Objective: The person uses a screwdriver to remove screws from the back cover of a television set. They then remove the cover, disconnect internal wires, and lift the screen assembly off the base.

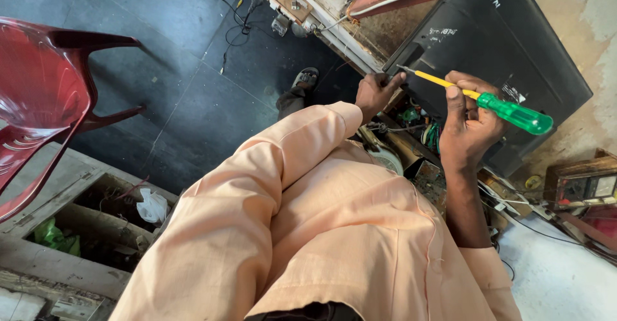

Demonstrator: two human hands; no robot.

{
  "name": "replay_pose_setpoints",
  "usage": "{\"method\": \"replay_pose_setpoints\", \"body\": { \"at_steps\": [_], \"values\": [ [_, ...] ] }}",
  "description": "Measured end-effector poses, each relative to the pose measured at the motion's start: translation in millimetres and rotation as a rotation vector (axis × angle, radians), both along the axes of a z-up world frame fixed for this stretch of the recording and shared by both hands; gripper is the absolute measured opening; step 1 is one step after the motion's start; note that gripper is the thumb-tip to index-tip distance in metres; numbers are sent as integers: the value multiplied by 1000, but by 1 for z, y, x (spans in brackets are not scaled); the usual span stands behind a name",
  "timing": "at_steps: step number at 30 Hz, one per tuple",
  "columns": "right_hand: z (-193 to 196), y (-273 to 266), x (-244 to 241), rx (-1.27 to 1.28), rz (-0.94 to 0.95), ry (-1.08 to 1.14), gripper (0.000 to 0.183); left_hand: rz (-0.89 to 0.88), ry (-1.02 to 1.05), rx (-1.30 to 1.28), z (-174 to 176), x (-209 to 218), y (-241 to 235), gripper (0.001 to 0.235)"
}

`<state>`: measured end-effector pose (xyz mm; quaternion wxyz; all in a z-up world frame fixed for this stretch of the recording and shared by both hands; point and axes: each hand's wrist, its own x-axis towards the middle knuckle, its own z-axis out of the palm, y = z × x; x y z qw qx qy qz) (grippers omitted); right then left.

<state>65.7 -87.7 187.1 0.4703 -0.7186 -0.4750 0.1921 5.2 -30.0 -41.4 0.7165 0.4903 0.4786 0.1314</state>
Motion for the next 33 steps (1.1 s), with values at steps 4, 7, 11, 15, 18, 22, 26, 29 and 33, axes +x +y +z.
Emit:
{"method": "replay_pose_setpoints", "body": {
  "at_steps": [4, 7, 11, 15, 18, 22, 26, 29, 33],
  "values": [
    [3, 2, 2, -79, -70, -140, 17, -10, 3, 40, -6, 1, 8, 67],
    [8, -3, 6, 5, -75, -70, 17, -6, -55, 105, -18, 2, 3, 67],
    [24, -18, 19, 156, -140, -30, 19, -19, -101, 85, -44, 7, 10, 69],
    [44, -58, 51, 280, -319, -123, 22, 7, 129, 134, -56, 6, 17, 65],
    [48, -106, 85, 402, -551, -27, 24, 99, 24, 195, -45, -15, 21, 37],
    [25, -181, 138, 110, -811, -124, 19, -3, -26, 52, -12, -20, 34, 28],
    [-27, -251, 184, -46, -960, -232, 21, -204, -215, 21, 31, 5, 44, 19],
    [-70, -295, 215, -143, -1029, -403, 31, -430, -225, 300, 58, 36, 51, 15],
    [-126, -328, 266, -233, -1111, -341, 23, -707, -196, 665, 78, 102, 56, 14]
  ]
}}
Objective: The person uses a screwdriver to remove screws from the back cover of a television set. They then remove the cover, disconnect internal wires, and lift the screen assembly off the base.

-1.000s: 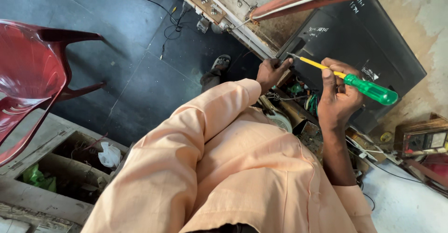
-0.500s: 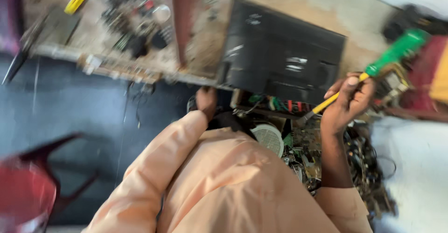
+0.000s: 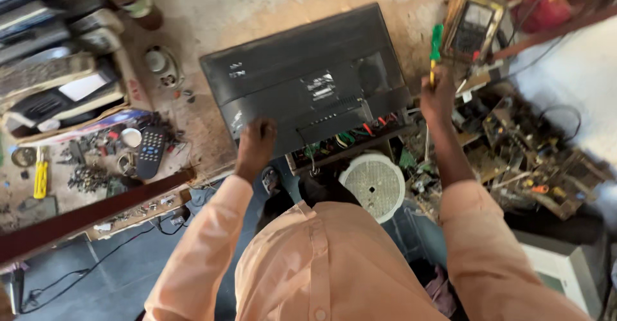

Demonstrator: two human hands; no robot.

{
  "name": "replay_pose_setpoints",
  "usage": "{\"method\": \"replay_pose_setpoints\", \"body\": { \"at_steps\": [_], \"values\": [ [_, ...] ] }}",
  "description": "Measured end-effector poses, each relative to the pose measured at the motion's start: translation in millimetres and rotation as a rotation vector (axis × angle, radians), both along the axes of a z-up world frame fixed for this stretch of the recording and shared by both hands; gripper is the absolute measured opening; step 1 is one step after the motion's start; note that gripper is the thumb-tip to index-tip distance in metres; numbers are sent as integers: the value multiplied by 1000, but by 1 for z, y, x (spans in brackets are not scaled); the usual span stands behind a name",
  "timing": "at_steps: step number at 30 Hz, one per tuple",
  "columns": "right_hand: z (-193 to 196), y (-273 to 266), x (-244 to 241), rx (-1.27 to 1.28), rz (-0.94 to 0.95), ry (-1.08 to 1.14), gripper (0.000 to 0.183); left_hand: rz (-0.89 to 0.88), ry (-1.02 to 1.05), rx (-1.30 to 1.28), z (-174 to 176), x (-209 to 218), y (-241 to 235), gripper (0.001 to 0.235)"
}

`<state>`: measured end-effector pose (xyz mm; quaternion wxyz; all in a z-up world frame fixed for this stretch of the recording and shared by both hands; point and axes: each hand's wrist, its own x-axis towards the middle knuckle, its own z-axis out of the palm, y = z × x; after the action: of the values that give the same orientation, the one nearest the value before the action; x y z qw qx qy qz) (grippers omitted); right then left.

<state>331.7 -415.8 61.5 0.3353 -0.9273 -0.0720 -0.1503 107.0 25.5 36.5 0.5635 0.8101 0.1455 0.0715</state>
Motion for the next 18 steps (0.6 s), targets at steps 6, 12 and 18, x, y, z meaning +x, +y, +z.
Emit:
{"method": "replay_pose_setpoints", "body": {
  "at_steps": [6, 12, 18],
  "values": [
    [-61, -14, 67, -30, 136, -189, 25, -259, -65, 420, 15, 145, -20, 9],
    [-76, 0, 127, -128, 32, -94, 28, -501, -39, 813, 17, 315, -94, 14],
    [-66, 6, 166, -168, 44, 38, 56, -625, -268, 860, -12, 447, -201, 22]
  ]
}}
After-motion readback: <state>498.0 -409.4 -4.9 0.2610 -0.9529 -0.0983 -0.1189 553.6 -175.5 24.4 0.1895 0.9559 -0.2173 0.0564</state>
